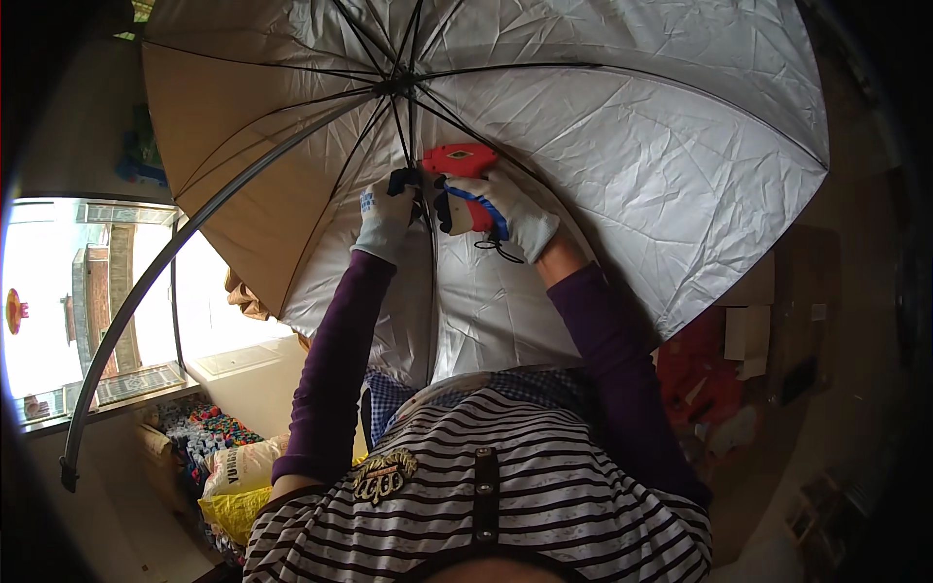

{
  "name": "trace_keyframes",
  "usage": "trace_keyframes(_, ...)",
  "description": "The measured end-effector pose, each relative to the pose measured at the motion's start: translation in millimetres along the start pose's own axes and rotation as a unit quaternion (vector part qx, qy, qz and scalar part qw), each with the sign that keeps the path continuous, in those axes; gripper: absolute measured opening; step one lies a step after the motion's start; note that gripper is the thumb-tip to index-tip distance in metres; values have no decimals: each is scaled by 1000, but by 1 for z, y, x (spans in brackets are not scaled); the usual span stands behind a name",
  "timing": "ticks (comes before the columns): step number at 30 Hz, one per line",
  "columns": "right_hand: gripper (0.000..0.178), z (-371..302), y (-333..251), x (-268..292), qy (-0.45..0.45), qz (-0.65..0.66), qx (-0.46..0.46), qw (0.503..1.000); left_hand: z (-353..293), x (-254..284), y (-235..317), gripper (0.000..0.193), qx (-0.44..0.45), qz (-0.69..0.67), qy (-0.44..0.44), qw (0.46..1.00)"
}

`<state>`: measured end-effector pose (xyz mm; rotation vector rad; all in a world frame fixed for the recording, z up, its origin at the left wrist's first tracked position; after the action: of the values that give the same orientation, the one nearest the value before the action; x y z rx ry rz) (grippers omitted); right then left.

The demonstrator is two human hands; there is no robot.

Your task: Use a hot glue gun to attach umbrella fabric to the metal rib structure.

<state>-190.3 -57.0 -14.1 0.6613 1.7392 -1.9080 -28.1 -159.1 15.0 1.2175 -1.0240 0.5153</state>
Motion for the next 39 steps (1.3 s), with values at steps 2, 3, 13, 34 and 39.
trace_keyframes(2,31,-1,-2,-2,16,30,-16,999,-4,4,10,22,3,-6,-9,1000)
trace_keyframes(3,32,-1,0,-2,29,58,-34,997,-5,4,13,21,8,-13,-17,1000)
trace_keyframes(13,33,-4,-37,-37,-85,-374,220,897,-2,2,19,20,-8,-16,-30,999)
trace_keyframes(34,25,-34,-27,-50,66,-44,-43,996,55,124,44,34,-56,462,-31,885)
trace_keyframes(39,29,-39,-22,-8,68,-108,23,992,45,98,20,50,-193,312,218,904)
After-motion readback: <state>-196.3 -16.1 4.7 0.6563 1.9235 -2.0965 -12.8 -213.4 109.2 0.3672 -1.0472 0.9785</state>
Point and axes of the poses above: each hand's wrist, its own z-axis towards the middle knuckle, its own x-axis out of the back of the hand, y = z × x, the point moved 8 cm from there along z, towards the middle knuckle, and after that the axes turned 15 degrees about z, right-handed, at the moved point
